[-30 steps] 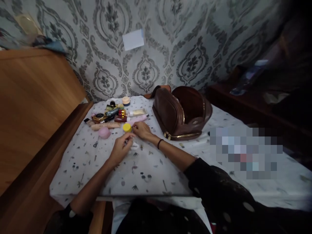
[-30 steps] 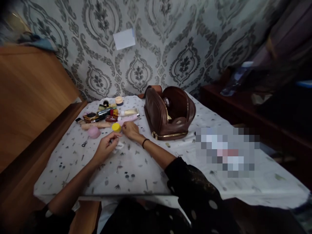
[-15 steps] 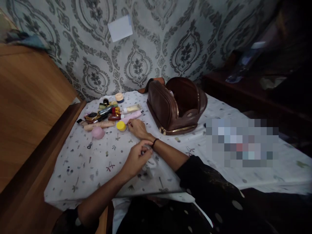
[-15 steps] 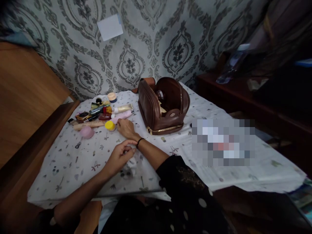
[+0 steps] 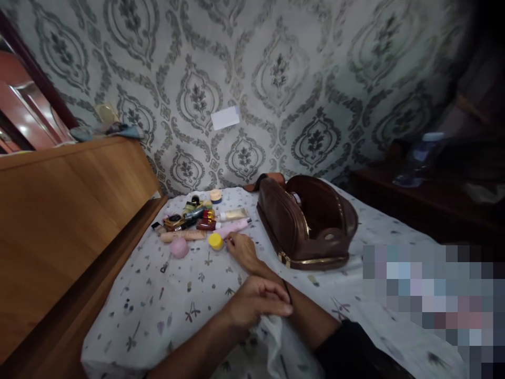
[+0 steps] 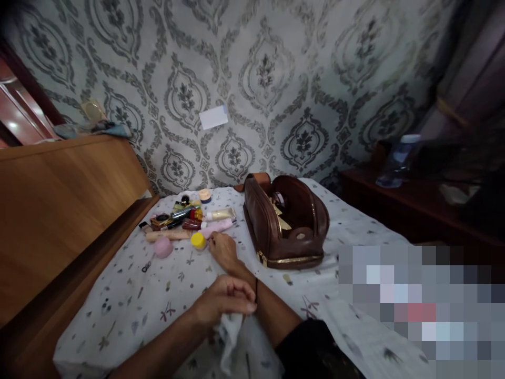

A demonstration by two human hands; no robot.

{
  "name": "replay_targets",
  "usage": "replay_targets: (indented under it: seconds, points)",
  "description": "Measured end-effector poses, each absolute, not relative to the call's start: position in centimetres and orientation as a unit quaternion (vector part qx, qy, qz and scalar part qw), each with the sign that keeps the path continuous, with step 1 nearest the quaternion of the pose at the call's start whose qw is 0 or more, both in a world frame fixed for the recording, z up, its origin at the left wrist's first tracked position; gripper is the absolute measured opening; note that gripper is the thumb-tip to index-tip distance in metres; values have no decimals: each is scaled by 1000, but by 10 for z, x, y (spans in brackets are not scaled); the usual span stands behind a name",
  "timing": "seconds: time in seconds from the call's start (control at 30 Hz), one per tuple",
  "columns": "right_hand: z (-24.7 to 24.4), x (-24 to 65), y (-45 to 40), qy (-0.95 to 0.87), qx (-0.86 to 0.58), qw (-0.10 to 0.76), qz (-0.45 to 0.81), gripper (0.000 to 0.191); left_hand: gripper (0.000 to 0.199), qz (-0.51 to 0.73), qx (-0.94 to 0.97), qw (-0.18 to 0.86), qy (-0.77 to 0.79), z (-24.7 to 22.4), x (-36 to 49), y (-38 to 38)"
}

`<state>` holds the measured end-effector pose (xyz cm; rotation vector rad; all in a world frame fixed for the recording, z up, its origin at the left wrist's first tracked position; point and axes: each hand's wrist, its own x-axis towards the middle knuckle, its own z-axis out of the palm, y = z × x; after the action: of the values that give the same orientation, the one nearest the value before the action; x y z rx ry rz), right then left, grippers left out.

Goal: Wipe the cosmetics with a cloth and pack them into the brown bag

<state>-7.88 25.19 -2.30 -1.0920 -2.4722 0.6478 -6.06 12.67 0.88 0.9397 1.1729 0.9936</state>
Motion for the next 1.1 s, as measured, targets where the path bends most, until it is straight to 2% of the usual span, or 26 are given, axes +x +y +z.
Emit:
replay_targets:
  seconds: [0.17, 0.27, 0.37, 0.5, 0.6, 0.73, 0.9, 1.1]
  points:
    - [-25, -76, 257, -856, -384, 209, 275, 26, 14, 373, 525, 561, 521, 4, -56, 121]
    - [-30, -76, 264, -843, -367, 226, 321, 26, 8, 333, 541, 527, 565, -7, -69, 122]
    - [-38, -79, 270, -827, -352, 247, 361, 28, 13, 305, 527, 490, 623, -10, -84, 120]
    - [-46, -83, 275, -810, -331, 273, 401, 26, 23, 287, 570, 387, 665, 4, -97, 116]
    - [-48, -83, 276, -807, -315, 280, 414, 28, 27, 301, 580, 364, 664, 12, -110, 118]
    - [-47, -80, 275, -822, -301, 279, 395, 28, 22, 351, 612, 293, 646, 15, -137, 131]
    - [-39, -77, 267, -835, -313, 267, 364, 24, 34, 385, 600, 182, 677, 19, -173, 145]
    - [-32, -74, 261, -842, -346, 249, 330, 24, 37, 411, 557, 66, 719, 16, -221, 150]
